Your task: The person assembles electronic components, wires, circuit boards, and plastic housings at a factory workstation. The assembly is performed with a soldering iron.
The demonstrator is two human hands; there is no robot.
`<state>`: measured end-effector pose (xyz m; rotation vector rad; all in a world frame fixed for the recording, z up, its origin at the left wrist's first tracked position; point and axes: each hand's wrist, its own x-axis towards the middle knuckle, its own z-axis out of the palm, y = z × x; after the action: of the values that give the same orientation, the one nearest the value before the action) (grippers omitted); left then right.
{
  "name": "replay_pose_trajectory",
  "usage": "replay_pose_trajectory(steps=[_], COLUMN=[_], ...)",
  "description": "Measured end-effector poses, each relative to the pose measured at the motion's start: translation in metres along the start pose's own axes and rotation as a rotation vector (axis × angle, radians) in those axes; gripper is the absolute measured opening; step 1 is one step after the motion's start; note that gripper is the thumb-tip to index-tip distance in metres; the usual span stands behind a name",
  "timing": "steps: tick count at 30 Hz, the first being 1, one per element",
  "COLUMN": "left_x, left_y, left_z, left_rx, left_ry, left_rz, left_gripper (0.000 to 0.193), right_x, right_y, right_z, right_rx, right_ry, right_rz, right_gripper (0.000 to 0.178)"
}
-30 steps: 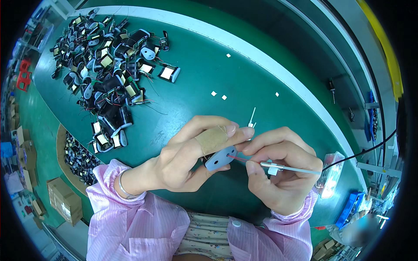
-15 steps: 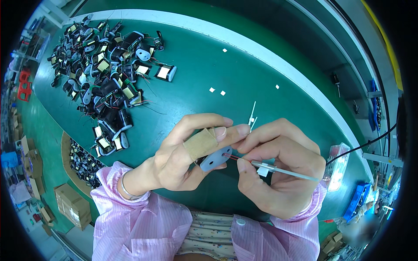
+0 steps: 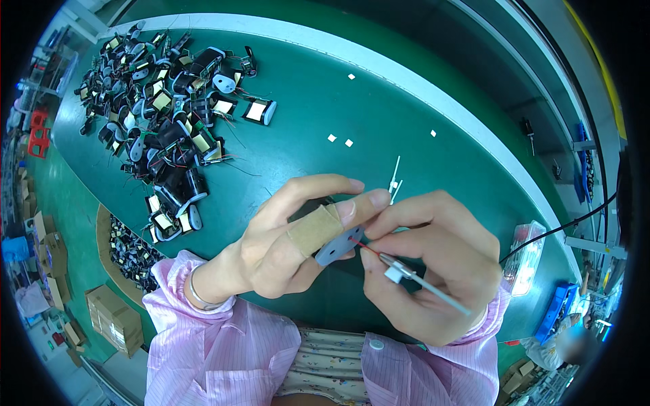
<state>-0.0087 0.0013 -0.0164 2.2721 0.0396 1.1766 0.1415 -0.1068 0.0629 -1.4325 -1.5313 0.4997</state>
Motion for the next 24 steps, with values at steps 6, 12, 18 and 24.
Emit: replay_pose_trajectory(steps=[6, 12, 18, 24], left_x=[0.006, 0.012, 0.005, 0.008], left_y=[0.003, 0.002, 0.007, 0.006], left_z=[-0.008, -0.015, -0.021, -0.024], left_rx=[-0.037, -0.117, -0.216, -0.741], left_ry=[-0.044, -0.096, -0.209, -0.275], left_rz=[-0.046, -0.164, -0.383, -0.771], left_gripper=[0.047, 0.048, 0.048, 0.048], right_x=[0.009, 0.002, -0.004, -0.003], right_y=[0.007, 0.011, 0.022, 0.023], right_z=[0.003, -0.005, 0.002, 0.001], right_rx=[-0.066, 0.039, 0.055, -0.127], right_ry=[0.003, -0.069, -0.073, -0.103], right_rz=[-0.029, 0.028, 0.113, 0.179], right_gripper=[0.023, 0.022, 0.020, 0.016])
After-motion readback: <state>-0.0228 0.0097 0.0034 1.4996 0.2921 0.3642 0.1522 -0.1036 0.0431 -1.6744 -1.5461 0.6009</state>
